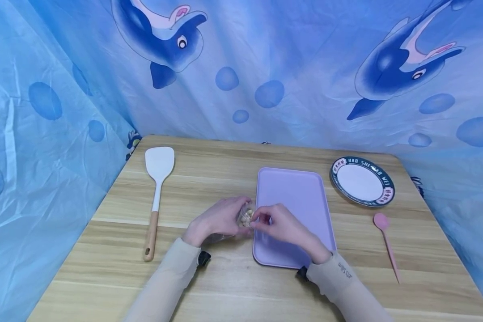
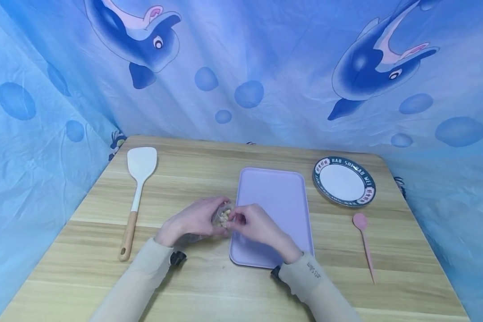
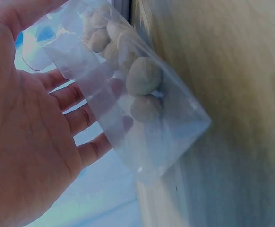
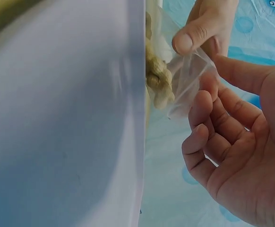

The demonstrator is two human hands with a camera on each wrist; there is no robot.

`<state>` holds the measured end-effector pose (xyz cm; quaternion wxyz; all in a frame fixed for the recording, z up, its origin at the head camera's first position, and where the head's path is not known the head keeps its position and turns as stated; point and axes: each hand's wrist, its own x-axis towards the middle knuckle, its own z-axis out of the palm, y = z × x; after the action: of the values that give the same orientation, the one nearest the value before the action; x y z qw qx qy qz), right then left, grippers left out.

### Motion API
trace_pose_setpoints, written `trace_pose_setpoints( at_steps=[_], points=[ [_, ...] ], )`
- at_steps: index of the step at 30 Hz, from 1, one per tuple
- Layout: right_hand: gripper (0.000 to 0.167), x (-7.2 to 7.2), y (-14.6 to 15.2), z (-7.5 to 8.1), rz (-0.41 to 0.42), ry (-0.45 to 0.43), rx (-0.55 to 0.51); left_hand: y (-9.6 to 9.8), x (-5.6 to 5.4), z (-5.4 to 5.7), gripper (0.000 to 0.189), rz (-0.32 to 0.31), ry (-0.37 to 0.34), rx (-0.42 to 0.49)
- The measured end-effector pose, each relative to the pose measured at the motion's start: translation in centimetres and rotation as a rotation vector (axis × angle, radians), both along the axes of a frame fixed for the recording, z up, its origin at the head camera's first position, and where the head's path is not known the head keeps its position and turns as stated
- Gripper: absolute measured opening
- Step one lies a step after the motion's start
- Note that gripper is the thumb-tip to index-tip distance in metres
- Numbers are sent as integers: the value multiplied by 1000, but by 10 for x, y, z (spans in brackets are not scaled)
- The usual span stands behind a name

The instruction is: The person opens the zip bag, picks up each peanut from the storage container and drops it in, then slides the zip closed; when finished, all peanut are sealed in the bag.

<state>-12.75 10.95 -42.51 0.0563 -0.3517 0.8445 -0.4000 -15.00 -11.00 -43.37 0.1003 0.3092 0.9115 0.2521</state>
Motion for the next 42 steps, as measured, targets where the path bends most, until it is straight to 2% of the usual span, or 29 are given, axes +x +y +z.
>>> trace_pose_setpoints(
  at_steps=[10,16,20,31,37,42],
  points=[
    [5,2,-3,0,2,-48,-15,-1,-1,-1,82,8,6,33],
    [8,0,-2,1,-8,-32,-15,-2,-2,-1,82,-5,-16,68],
    [10,-1,0,3,-21,-27,-19,-4,-3,1,83,-9,-52,97],
    [9,-3,5,6,-40,-11,-49,-9,-4,8,81,-2,-214,206],
    [7,-5,7,9,-40,19,-71,-13,-6,12,73,-25,-227,265],
    [6,-6,9,12,-51,7,-107,-15,-8,13,64,-43,-232,313]
  ],
)
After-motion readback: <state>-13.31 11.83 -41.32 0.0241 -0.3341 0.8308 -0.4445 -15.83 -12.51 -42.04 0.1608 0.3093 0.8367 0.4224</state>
